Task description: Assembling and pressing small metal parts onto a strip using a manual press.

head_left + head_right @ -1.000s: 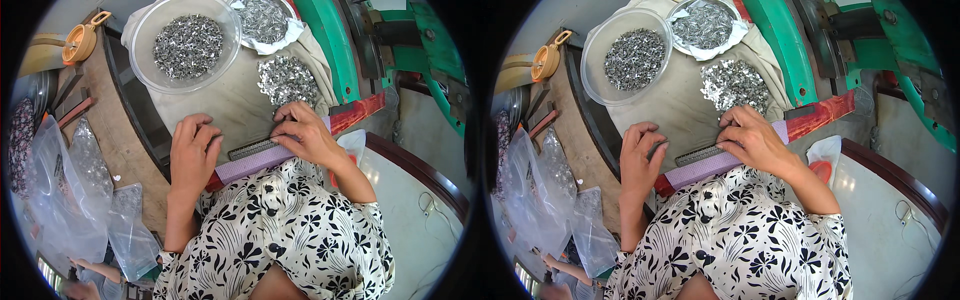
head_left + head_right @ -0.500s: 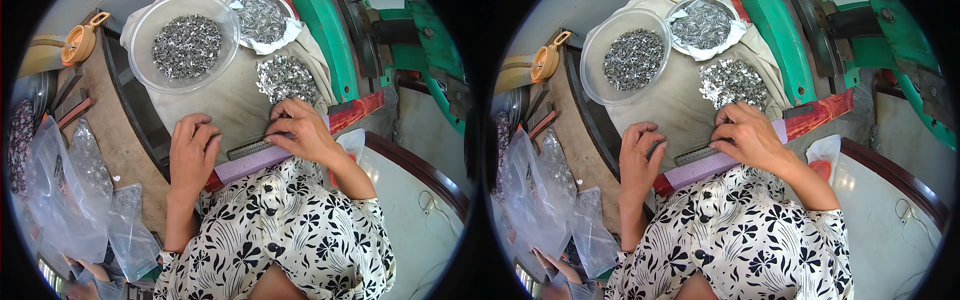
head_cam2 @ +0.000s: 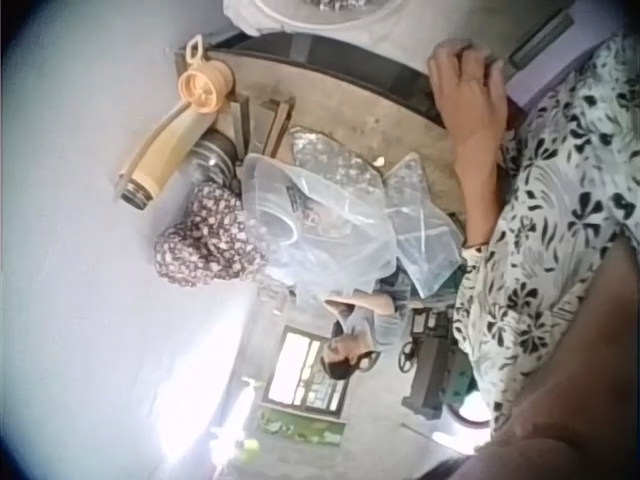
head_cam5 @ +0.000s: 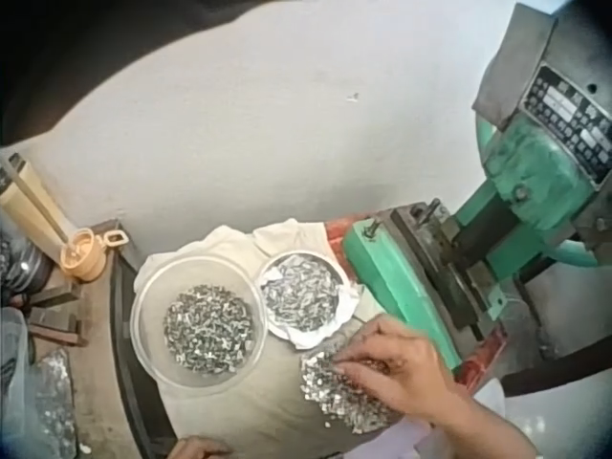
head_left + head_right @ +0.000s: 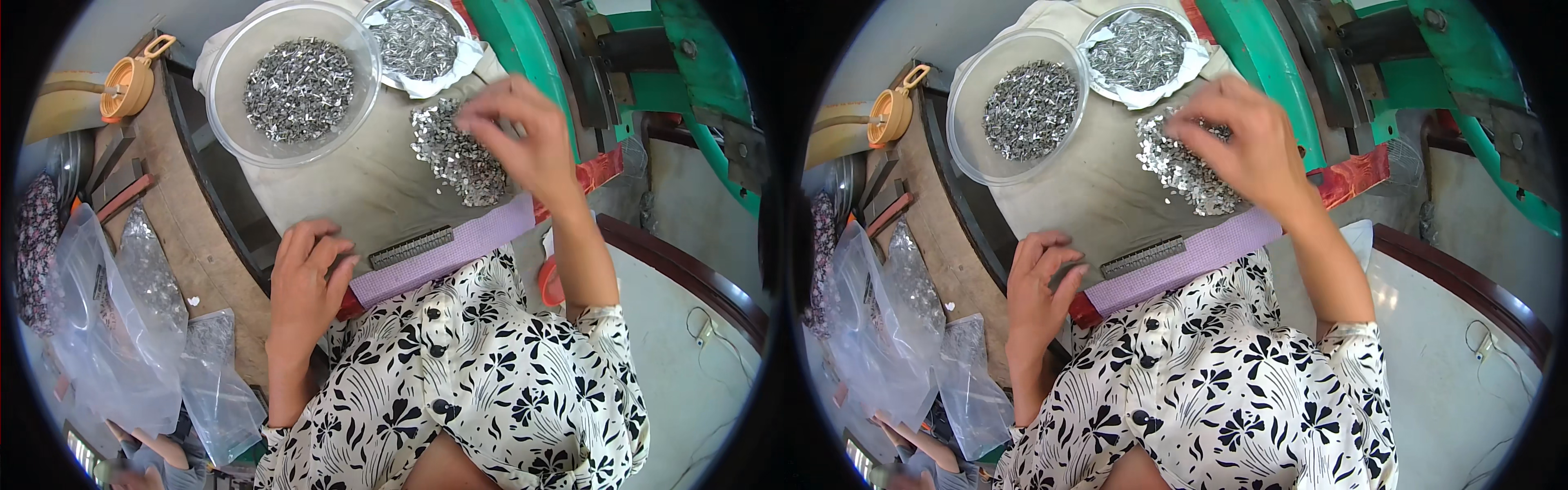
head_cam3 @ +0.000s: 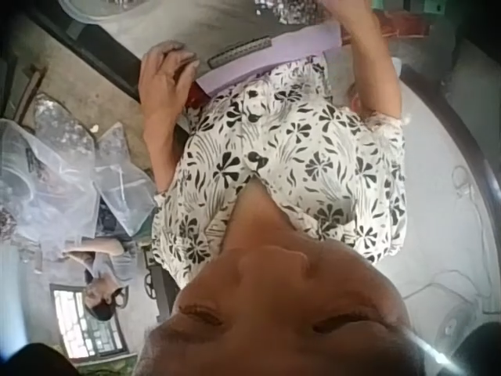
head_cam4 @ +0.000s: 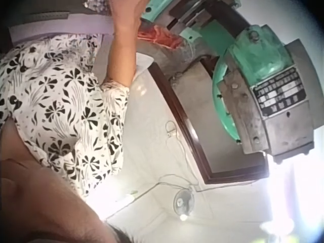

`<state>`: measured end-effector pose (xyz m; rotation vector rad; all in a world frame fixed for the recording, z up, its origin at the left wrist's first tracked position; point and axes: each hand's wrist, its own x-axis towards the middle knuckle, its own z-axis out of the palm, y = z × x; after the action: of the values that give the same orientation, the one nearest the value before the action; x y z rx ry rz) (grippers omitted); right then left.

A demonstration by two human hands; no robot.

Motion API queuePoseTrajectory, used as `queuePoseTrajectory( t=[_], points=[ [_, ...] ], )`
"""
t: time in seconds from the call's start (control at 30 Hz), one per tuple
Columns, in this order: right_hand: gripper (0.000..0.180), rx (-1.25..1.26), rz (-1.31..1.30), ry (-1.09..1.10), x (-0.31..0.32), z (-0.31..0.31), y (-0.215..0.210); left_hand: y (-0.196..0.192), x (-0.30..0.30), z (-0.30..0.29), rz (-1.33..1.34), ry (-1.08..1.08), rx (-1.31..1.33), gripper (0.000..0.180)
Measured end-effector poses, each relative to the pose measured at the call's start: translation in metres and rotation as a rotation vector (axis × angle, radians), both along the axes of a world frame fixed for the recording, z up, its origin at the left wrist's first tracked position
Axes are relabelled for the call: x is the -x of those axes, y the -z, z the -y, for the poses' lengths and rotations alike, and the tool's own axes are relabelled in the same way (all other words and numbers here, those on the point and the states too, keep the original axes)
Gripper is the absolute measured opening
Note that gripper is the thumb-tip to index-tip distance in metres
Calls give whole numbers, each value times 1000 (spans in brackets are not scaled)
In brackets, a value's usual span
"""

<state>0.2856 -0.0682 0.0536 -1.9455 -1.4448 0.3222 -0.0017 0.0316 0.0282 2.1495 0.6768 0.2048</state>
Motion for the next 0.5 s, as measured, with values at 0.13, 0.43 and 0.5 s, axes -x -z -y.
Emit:
queuePoseTrajectory(
  t=[0.13,0.43,0.5],
  points=[
    [12,-5,206,-28,-20,-51,7,-1,5,7,-26,36,27,25],
    [15,251,402,-110,-20,-86,26,0,2,12,-32,40,30,31],
    [15,278,429,-124,-19,-90,28,-1,0,11,-43,57,29,32]
  ],
)
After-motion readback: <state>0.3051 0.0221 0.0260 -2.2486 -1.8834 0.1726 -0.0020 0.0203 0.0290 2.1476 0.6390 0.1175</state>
